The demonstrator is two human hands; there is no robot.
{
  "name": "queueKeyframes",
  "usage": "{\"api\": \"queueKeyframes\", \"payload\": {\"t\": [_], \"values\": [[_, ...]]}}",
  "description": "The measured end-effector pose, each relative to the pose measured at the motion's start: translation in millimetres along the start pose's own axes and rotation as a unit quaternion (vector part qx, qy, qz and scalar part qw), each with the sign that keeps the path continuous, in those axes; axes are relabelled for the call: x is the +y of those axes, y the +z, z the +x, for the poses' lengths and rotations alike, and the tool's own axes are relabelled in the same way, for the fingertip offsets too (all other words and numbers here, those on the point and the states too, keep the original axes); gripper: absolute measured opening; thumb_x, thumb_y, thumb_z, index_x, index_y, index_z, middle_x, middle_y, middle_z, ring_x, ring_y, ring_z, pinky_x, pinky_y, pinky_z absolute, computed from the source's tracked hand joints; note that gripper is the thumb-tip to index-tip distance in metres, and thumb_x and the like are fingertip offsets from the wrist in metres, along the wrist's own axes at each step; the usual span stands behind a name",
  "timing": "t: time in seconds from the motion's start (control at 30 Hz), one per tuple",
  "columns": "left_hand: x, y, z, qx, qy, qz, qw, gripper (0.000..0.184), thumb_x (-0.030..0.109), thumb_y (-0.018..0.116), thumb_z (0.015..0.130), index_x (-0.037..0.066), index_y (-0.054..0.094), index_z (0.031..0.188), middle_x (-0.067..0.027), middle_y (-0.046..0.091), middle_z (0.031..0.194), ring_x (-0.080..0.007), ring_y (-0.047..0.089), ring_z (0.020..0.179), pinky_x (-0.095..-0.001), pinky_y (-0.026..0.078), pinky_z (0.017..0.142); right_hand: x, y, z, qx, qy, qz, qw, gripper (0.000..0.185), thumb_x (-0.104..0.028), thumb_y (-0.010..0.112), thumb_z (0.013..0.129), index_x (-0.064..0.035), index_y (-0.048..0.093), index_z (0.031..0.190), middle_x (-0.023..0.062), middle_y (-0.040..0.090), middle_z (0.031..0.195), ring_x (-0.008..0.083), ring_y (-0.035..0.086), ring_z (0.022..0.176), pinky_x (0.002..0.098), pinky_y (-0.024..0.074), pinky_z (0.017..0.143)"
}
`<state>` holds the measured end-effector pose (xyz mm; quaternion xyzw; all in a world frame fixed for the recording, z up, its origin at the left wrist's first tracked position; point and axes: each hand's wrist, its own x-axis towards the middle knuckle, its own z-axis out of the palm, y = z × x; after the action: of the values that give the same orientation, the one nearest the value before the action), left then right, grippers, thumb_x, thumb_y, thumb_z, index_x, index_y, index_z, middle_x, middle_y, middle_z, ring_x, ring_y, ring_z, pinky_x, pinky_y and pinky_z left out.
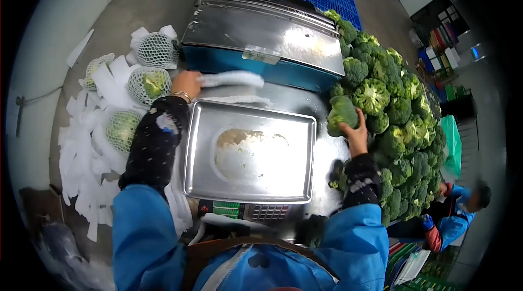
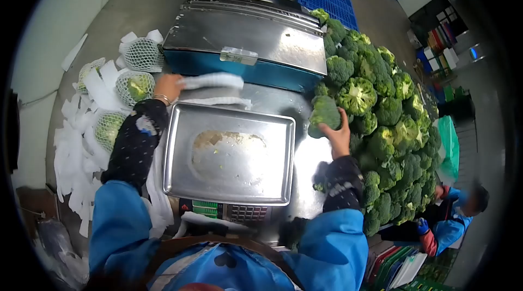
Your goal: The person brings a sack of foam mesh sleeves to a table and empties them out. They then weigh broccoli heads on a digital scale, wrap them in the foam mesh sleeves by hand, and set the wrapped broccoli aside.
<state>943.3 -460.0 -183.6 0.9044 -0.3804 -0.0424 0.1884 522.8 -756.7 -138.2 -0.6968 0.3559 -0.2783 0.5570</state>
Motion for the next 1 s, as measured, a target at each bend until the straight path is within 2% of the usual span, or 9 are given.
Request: {"api": "queueKeyframes", "payload": {"t": [0.1,0.23,0.37,0.43,0.5,0.6,0.67,0.93,1.0], "values": [[27.6,-33.9,-23.1,0.198,-0.032,-0.231,0.952,0.028,0.025,0.064,0.078,0.003,0.063,0.096,-0.0168,0.064,0.08,-0.0238,0.063,0.07,-0.0333,0.047,0.062,-90.7,13.2,-50.5,-0.098,0.047,0.121,0.987,0.079,-0.006,0.07,0.065,-0.0059,0.031,0.133,0.0121,0.047,0.123,0.0237,0.051,0.109,0.0348,0.0441,0.091],[74.8,-99.5,-98.2,-0.041,-0.043,-0.633,0.772,0.025,0.016,0.05,0.09,-0.002,0.05,0.107,-0.013,0.063,0.09,-0.016,0.061,0.071,-0.0271,0.049,0.066,-149.6,96.5,-105.8,-0.152,-0.175,-0.389,0.892,0.081,-0.026,0.081,0.046,-0.0148,0.048,0.12,0.0151,0.046,0.115,0.035,0.048,0.105,0.0421,0.0449,0.086],[107.5,-143.3,-180.2,-0.142,-0.057,-0.692,0.705,0.033,0.019,0.047,0.091,0.0,0.043,0.118,-0.0151,0.061,0.096,-0.0192,0.062,0.073,-0.0286,0.051,0.068,-134.3,132.5,-133.2,-0.151,-0.243,-0.473,0.833,0.083,-0.032,0.083,0.047,-0.019,0.049,0.121,0.018,0.044,0.12,0.0397,0.047,0.102,0.043,0.0429,0.088],[114.0,-149.3,-210.9,-0.177,-0.053,-0.675,0.714,0.034,0.018,0.048,0.091,0.0,0.043,0.119,-0.016,0.061,0.098,-0.0202,0.062,0.075,-0.0292,0.051,0.068,-140.1,110.5,-119.3,-0.191,-0.275,-0.279,0.9,0.086,-0.031,0.084,0.051,-0.0164,0.045,0.126,0.019,0.041,0.126,0.0395,0.043,0.111,0.0439,0.0396,0.092],[120.7,-145.9,-232.9,-0.235,-0.044,-0.656,0.716,0.037,0.017,0.051,0.089,0.0,0.043,0.12,-0.0166,0.061,0.101,-0.02,0.063,0.077,-0.0297,0.05,0.07,-178.9,104.7,-131.1,-0.204,-0.068,0.124,0.969,0.087,-0.019,0.078,0.064,-0.0103,0.03,0.136,0.016,0.037,0.129,0.0263,0.044,0.115,0.0405,0.0416,0.091],[144.4,-140.1,-248.8,-0.333,-0.007,-0.605,0.723,0.048,0.021,0.062,0.083,-0.002,0.043,0.122,-0.0119,0.059,0.108,-0.0183,0.058,0.097,-0.0286,0.045,0.085,-210.3,113.8,-148.2,-0.202,-0.126,0.148,0.96,0.053,-0.005,0.067,0.075,-0.0051,0.045,0.123,0.0126,0.052,0.109,0.0153,0.058,0.086,0.0269,0.0492,0.067],[161.3,-156.1,-243.7,-0.301,0.173,-0.501,0.793,0.056,0.022,0.069,0.077,0.001,0.044,0.122,-0.0097,0.047,0.12,-0.0182,0.043,0.116,-0.0339,0.034,0.098,-210.2,114.6,-156.9,-0.21,-0.191,0.128,0.95,0.021,0.003,0.059,0.081,0.0014,0.058,0.102,0.0058,0.059,0.087,0.0084,0.057,0.057,0.021,0.046,0.05],[238.4,-139.2,-241.9,-0.289,0.186,-0.662,0.666,0.039,0.007,0.069,0.076,0.002,0.048,0.109,-0.005,0.057,0.099,-0.0107,0.056,0.089,-0.0246,0.046,0.08,-201.6,129.4,-199.3,-0.196,-0.136,0.189,0.953,0.039,-0.015,0.057,0.087,-0.0031,0.043,0.121,0.0098,0.052,0.107,0.014,0.053,0.093,0.0255,0.045,0.077],[229.6,-121.2,-237.3,-0.218,0.161,-0.615,0.74,0.03,0.007,0.069,0.076,0.002,0.053,0.101,-0.0021,0.057,0.088,-0.0082,0.055,0.081,-0.0231,0.046,0.072,-160.3,130.3,-199.3,-0.131,-0.102,0.246,0.955,0.035,-0.016,0.055,0.088,-0.0035,0.045,0.119,0.0081,0.055,0.102,0.013,0.053,0.092,0.0259,0.0443,0.078]]}}
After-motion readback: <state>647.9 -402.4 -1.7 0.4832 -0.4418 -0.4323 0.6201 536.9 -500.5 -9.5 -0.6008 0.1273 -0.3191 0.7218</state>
